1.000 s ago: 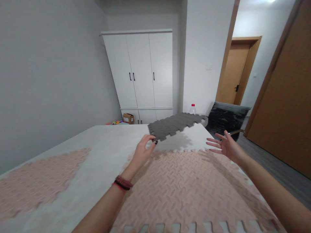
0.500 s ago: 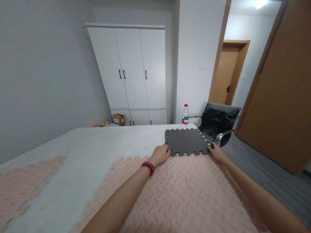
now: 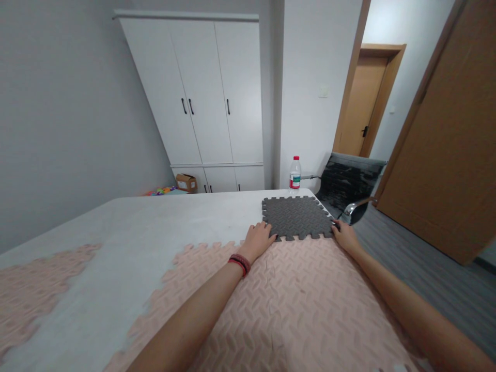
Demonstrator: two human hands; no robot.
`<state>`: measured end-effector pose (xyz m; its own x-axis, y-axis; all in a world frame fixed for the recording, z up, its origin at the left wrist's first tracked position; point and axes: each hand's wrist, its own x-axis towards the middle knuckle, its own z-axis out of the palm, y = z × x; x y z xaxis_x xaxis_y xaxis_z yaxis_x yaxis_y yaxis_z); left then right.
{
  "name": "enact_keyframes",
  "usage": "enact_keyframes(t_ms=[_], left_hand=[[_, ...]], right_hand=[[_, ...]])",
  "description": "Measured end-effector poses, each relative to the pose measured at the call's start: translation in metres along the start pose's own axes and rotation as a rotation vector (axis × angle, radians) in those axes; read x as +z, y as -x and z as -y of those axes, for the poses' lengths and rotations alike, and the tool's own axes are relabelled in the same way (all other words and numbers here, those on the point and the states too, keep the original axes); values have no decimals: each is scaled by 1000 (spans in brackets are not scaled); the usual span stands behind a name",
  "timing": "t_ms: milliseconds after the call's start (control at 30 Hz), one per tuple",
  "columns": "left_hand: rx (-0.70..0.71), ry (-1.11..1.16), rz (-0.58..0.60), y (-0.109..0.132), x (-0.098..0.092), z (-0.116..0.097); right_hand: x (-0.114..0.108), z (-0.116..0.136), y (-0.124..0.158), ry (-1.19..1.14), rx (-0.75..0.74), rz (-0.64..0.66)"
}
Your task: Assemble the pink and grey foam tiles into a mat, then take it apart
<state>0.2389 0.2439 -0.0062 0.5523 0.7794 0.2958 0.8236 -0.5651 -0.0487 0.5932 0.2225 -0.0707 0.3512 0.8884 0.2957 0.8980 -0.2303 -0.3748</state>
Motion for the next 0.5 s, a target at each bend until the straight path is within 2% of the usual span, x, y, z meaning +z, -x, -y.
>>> enact_keyframes(t_ms=[400, 500], left_hand=[[-35, -33, 8, 0, 6, -5], [33, -8, 5, -1, 5, -7]], right_hand=[[-2, 10, 9, 159, -63, -23], [-7, 16, 13, 162, -143, -22]])
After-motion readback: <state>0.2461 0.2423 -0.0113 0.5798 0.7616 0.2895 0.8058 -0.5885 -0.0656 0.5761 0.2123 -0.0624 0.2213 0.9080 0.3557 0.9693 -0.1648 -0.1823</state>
